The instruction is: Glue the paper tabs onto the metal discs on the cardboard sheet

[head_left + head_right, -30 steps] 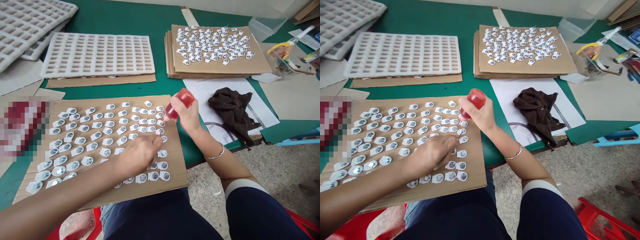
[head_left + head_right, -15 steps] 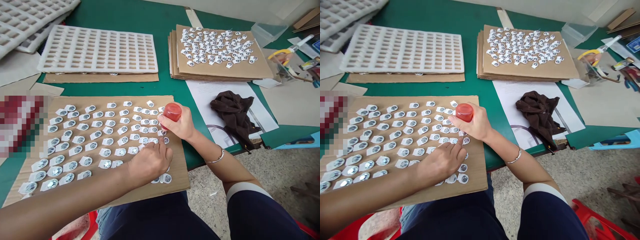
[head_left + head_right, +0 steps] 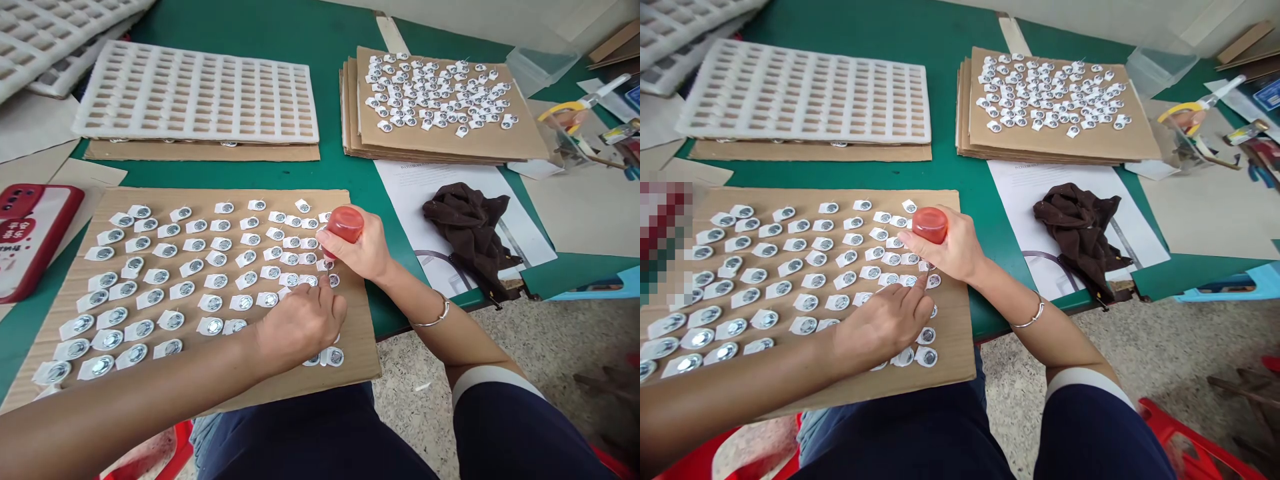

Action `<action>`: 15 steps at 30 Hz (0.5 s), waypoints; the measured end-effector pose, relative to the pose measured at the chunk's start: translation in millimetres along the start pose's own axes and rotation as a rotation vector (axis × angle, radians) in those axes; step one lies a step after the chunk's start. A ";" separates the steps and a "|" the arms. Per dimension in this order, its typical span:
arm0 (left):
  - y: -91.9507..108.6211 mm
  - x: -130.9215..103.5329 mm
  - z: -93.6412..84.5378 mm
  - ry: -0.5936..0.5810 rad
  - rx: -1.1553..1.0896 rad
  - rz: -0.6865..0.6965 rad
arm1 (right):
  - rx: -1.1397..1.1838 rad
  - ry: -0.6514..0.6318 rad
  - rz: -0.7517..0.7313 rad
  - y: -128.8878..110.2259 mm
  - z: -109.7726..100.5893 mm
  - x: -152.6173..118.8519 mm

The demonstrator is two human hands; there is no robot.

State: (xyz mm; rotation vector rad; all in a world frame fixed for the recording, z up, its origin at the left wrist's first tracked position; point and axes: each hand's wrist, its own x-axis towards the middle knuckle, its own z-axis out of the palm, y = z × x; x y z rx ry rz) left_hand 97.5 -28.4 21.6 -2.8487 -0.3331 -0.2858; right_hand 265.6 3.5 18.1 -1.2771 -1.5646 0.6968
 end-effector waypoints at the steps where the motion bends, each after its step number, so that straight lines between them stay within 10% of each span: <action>1: -0.2 0.0 -0.3 0.003 -0.004 0.000 | 0.002 0.001 0.002 0.2 0.1 0.1; 15: -2.2 1.0 -1.2 0.015 -0.029 0.001 | 0.010 0.000 0.011 0.2 -0.2 0.0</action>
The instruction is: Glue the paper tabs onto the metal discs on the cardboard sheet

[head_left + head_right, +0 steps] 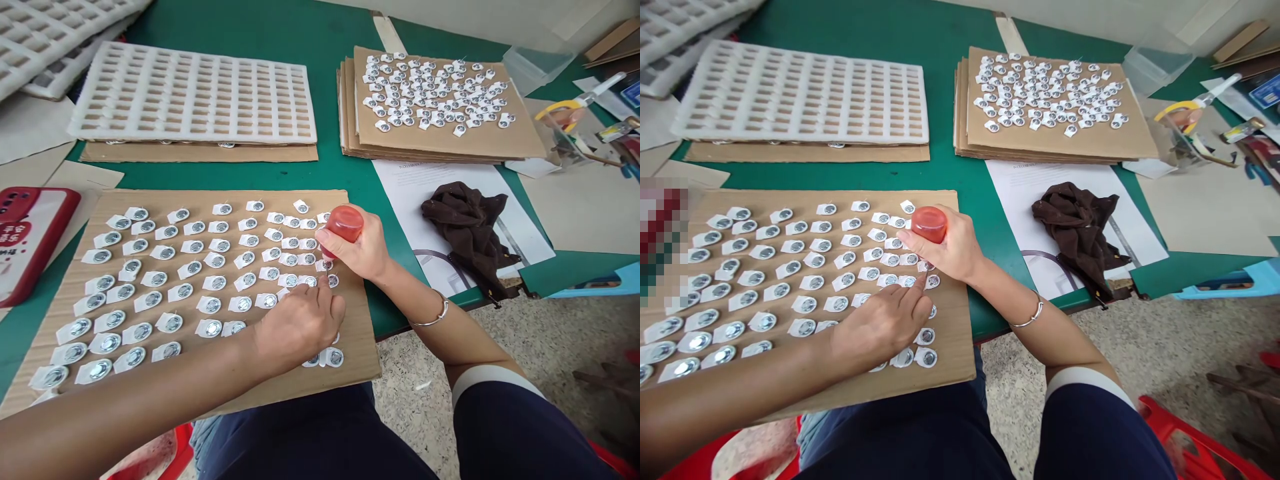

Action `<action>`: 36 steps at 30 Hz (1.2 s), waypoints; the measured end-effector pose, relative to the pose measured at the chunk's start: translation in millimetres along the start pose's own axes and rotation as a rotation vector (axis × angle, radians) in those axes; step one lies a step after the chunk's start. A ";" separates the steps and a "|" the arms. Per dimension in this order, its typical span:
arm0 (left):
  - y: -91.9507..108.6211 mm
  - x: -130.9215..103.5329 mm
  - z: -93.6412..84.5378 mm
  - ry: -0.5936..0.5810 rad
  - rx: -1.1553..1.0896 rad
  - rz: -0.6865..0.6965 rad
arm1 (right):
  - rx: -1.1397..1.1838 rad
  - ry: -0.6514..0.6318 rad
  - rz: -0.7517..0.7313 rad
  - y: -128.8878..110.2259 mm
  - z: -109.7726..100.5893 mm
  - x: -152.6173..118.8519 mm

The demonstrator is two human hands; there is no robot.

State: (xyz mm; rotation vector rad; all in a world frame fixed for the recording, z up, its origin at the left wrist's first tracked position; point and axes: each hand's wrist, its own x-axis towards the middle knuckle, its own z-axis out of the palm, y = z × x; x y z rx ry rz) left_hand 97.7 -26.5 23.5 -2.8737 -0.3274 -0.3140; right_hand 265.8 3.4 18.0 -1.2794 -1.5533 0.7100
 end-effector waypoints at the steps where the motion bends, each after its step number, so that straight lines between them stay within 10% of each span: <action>1: -0.1 0.1 -0.3 -0.007 0.001 0.000 | -0.001 0.000 0.002 0.0 0.1 0.0; 36: -5.7 -0.8 -2.6 -0.019 -0.018 0.027 | -0.127 0.114 -0.164 8.4 -3.3 4.2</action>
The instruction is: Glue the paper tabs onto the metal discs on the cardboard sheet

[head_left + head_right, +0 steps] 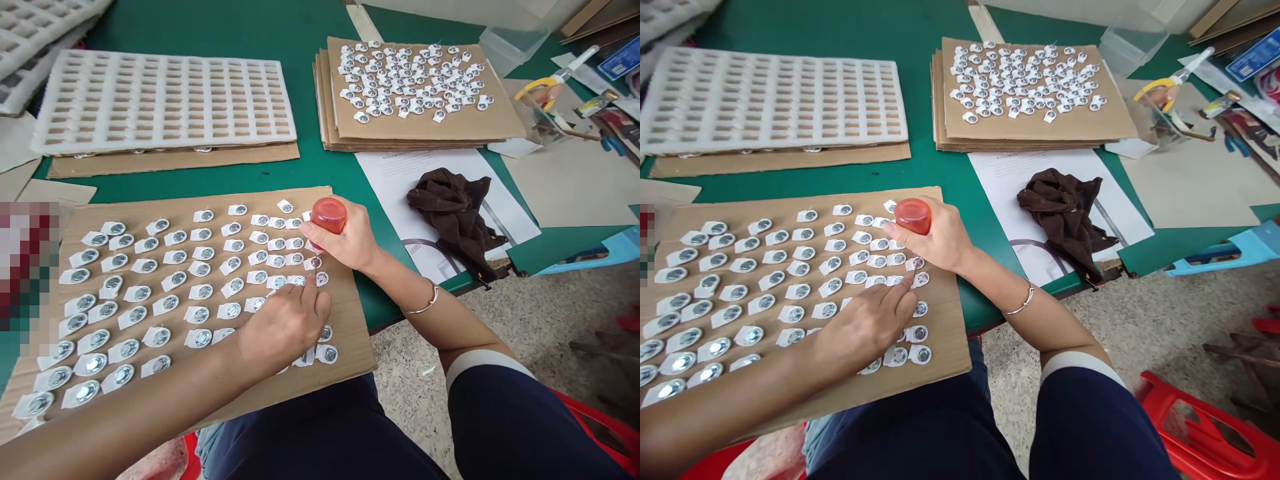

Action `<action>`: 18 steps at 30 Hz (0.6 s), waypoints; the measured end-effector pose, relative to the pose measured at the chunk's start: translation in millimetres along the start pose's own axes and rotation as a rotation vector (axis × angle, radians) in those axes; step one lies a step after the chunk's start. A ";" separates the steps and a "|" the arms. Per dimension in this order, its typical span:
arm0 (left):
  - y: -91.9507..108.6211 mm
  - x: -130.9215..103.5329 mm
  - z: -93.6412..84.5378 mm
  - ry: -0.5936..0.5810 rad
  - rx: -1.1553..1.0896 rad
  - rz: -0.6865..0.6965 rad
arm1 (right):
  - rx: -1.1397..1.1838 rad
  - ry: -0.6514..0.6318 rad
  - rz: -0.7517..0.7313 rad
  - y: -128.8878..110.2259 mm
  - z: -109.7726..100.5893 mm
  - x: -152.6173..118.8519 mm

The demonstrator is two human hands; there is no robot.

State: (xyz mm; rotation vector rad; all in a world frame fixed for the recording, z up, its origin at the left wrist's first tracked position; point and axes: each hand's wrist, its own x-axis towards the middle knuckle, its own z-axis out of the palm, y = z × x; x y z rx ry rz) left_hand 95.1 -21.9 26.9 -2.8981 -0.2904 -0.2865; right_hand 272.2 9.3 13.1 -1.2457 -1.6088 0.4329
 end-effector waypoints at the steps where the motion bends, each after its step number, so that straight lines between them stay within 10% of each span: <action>1: -0.2 0.0 -0.5 -0.003 -0.004 0.000 | 0.000 -0.002 0.000 0.0 -0.2 0.2; 18: -16.4 1.6 -7.8 -0.159 -0.335 -0.114 | -0.003 0.014 0.011 -9.8 -8.7 1.3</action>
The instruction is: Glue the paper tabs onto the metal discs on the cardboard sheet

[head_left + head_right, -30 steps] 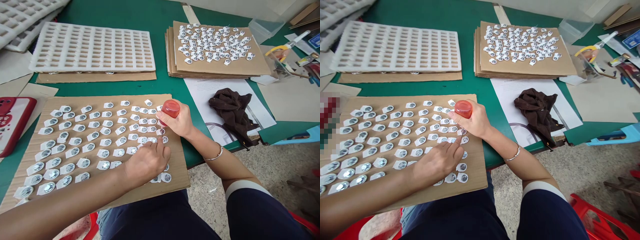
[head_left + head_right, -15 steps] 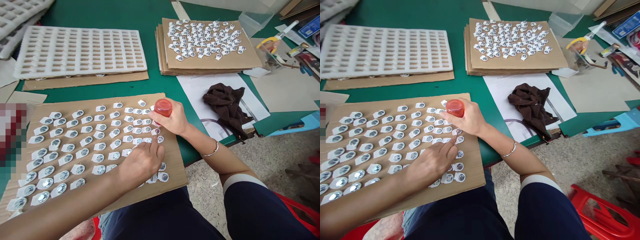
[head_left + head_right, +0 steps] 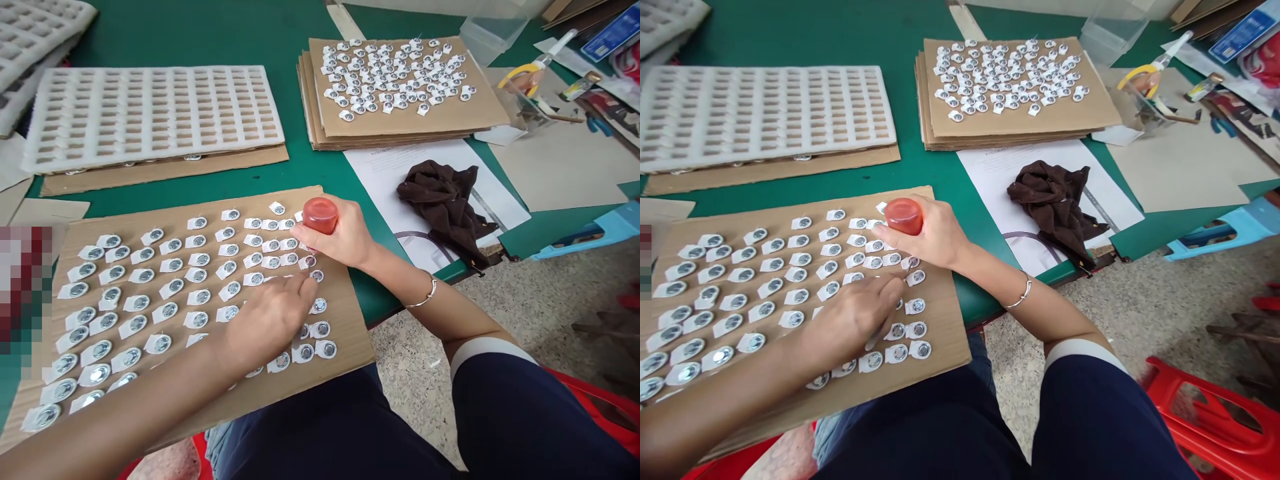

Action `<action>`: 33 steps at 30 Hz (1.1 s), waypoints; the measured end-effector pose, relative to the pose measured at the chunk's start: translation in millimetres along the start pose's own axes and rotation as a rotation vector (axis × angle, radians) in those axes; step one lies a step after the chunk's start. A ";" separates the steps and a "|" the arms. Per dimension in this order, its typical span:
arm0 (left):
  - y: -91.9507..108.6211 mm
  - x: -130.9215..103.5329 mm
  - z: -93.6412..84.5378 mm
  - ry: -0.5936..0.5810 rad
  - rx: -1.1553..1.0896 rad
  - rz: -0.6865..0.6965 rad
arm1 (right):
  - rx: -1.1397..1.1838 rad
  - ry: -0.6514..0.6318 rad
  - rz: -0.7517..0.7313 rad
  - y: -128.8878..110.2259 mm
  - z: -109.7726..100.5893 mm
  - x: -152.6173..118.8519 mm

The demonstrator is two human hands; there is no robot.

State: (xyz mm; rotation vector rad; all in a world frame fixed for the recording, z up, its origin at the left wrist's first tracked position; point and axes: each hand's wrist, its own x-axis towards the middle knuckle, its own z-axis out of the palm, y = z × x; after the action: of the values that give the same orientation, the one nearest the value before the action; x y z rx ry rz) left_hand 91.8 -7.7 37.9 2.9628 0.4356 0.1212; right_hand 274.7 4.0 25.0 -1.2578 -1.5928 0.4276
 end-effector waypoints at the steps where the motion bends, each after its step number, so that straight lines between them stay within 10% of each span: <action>1: -3.5 0.3 -2.4 -0.033 -0.080 -0.032 | 0.006 0.002 0.036 -4.9 -4.9 -1.0; 13: -27.8 1.0 -14.8 0.011 -0.530 -0.190 | 0.013 0.414 0.243 -10.2 -12.2 -72.5; 33: -30.1 -3.2 -11.7 -0.024 -0.572 -0.162 | -0.125 0.345 0.176 -11.5 -4.1 -68.3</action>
State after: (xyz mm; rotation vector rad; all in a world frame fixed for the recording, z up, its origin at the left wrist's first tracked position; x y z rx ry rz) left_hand 79.1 21.4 44.6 2.3587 0.5307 0.1608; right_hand 268.2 -61.1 2.2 -1.4849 -1.2373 0.2071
